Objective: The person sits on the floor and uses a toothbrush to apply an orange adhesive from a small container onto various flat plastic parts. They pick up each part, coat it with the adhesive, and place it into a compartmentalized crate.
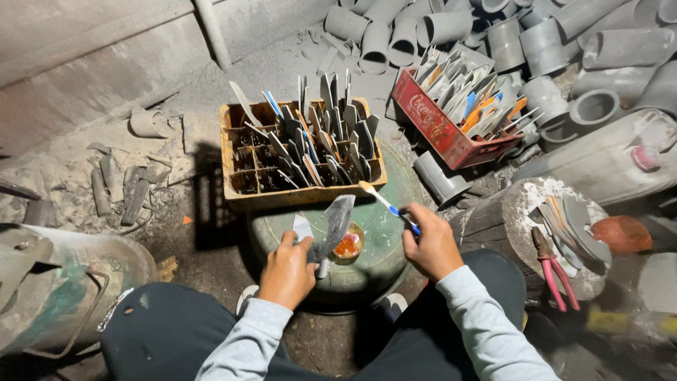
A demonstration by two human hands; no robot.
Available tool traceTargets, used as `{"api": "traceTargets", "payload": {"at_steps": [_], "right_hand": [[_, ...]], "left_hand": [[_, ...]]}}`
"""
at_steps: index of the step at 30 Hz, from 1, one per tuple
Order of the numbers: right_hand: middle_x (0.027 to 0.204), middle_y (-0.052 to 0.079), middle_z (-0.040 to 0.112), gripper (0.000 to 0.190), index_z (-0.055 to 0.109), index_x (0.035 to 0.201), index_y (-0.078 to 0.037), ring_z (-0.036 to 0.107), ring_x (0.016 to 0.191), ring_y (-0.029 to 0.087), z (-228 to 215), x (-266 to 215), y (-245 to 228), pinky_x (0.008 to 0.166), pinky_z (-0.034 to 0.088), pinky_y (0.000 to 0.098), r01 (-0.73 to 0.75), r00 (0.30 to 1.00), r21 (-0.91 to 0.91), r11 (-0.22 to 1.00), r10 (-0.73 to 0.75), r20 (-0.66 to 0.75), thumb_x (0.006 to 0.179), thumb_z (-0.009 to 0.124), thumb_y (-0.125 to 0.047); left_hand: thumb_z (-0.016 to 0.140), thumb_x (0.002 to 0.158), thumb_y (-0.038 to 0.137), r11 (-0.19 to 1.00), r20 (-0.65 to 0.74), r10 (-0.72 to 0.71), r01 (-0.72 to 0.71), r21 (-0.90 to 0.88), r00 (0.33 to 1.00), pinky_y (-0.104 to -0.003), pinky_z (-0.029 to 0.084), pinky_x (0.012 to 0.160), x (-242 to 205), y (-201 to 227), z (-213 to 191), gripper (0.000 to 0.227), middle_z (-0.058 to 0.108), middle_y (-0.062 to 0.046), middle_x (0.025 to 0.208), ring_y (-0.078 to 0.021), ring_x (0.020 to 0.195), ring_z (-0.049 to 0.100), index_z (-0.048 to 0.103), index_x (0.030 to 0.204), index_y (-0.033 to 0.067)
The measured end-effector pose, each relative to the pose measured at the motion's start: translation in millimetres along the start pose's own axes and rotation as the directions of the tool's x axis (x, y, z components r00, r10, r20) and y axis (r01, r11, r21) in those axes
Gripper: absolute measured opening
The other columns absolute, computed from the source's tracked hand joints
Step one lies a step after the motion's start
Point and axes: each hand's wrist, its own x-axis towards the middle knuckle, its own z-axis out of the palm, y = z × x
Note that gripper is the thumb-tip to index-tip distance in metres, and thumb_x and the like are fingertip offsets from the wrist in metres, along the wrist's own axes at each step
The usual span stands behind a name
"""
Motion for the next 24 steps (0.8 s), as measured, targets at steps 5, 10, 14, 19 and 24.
{"api": "traceTargets", "payload": {"at_steps": [5, 10, 14, 19, 24], "right_hand": [[0.098, 0.019, 0.065, 0.044, 0.065, 0.113, -0.006, 0.068, 0.084, 0.038, 7, -24, -30, 0.074, 0.056, 0.0433, 0.101, 0.973, 0.040, 0.994, -0.107, 0.206, 0.070, 0.071, -0.001], [0.097, 0.016, 0.066, 0.041, 0.065, 0.114, -0.008, 0.068, 0.086, 0.040, 11, -37, -36, 0.074, 0.055, 0.0443, 0.098, 0.940, 0.036, 0.995, -0.104, 0.324, 0.073, 0.073, -0.001], [0.096, 0.015, 0.066, 0.040, 0.066, 0.113, -0.009, 0.069, 0.087, 0.039, 8, -27, -29, 0.075, 0.056, 0.0436, 0.022, 0.983, -0.045, 0.999, -0.013, 0.184, 0.075, 0.073, -0.002], [0.096, 0.016, 0.066, 0.043, 0.065, 0.112, -0.008, 0.068, 0.083, 0.038, 18, -39, -39, 0.073, 0.056, 0.0443, 0.091, 0.958, 0.053, 0.994, -0.102, 0.267, 0.070, 0.071, -0.002], [0.092, 0.016, 0.067, 0.031, 0.065, 0.105, -0.009, 0.068, 0.083, 0.037, 11, -13, -13, 0.072, 0.055, 0.0443, 0.063, 0.976, -0.051, 0.997, -0.051, 0.210, 0.075, 0.071, -0.004]], "left_hand": [[0.086, 0.070, 0.009, 1.000, -0.006, -0.017, 0.017, 0.008, 1.000, -0.050, 0.058, 0.085, 6, -3, -2, 0.050, 0.060, -0.019, 0.124, -0.0469, 0.099, 0.067, 0.072, 0.118, 0.0089], [0.085, 0.072, 0.009, 0.996, 0.040, -0.061, 0.058, 0.064, 0.997, -0.050, 0.059, 0.084, 7, -3, 3, 0.052, 0.058, -0.018, 0.125, -0.0466, 0.099, 0.067, 0.070, 0.122, 0.0092], [0.084, 0.073, 0.009, 0.998, 0.024, -0.028, 0.026, 0.059, 0.999, -0.050, 0.059, 0.083, 4, 2, 5, 0.050, 0.057, -0.018, 0.124, -0.0456, 0.098, 0.068, 0.069, 0.121, 0.0083], [0.083, 0.075, 0.008, 0.997, 0.020, -0.037, 0.035, 0.072, 0.999, -0.051, 0.058, 0.083, 8, 3, 2, 0.047, 0.057, -0.018, 0.123, -0.0459, 0.099, 0.067, 0.069, 0.119, 0.0079], [0.082, 0.073, 0.005, 0.997, 0.017, 0.051, -0.052, 0.062, 0.999, -0.048, 0.059, 0.081, 0, 0, 3, 0.047, 0.058, -0.019, 0.125, -0.0428, 0.096, 0.070, 0.069, 0.118, 0.0053]]}}
